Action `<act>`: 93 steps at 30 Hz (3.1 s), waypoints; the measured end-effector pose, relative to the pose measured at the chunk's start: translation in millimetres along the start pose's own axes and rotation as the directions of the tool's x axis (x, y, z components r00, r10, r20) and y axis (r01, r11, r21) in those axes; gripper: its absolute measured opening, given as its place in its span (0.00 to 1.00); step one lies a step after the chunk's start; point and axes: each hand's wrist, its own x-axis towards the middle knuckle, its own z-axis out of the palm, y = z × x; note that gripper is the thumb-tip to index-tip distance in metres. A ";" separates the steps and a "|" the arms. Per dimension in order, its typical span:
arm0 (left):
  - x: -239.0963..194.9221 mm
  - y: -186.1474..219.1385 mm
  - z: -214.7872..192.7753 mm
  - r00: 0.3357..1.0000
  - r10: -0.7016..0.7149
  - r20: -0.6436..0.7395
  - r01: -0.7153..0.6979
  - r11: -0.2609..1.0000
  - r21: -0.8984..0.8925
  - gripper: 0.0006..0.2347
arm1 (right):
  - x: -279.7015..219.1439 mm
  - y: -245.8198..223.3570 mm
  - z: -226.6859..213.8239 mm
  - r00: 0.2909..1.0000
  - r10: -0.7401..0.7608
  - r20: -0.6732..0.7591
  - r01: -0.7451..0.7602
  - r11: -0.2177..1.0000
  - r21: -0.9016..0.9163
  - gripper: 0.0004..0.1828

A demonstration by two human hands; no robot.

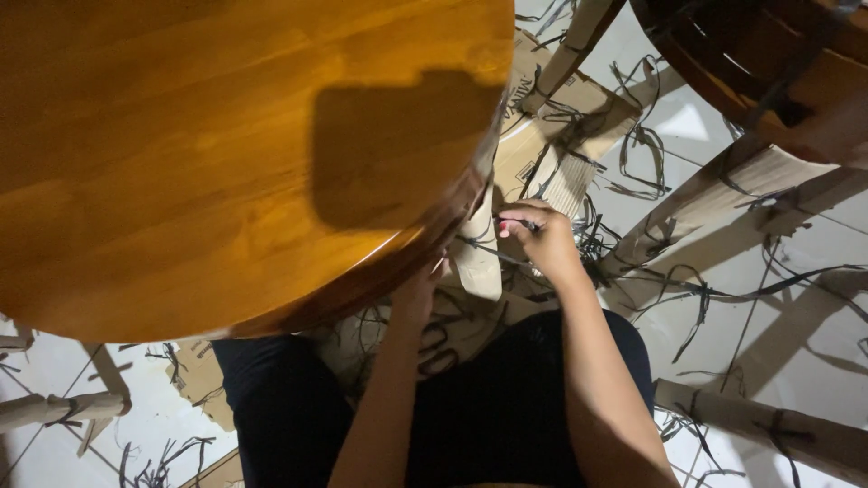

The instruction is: The person sits on the floor and repairs a round wooden chair by hand. They repeatedly pull, adjust, and tuck a beige fabric or webbing into the underside of the chair seat, working around the perimeter to secure the material.

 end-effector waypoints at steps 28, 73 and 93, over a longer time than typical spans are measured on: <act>-133.3 6.9 221.3 0.667 0.121 0.735 -0.535 -0.608 0.586 0.07 | -76.4 -80.3 36.2 0.977 0.172 0.124 -0.138 0.960 -0.244 0.07; -155.0 32.9 238.6 0.786 0.192 0.588 -0.400 -0.568 0.720 0.12 | -77.0 -78.7 43.8 0.991 -0.046 0.122 0.078 0.960 -0.268 0.19; -183.7 0.4 220.4 0.988 0.009 -0.156 0.114 0.641 0.759 0.15 | -74.6 -73.5 42.2 0.955 0.095 0.282 -0.042 0.981 -0.190 0.02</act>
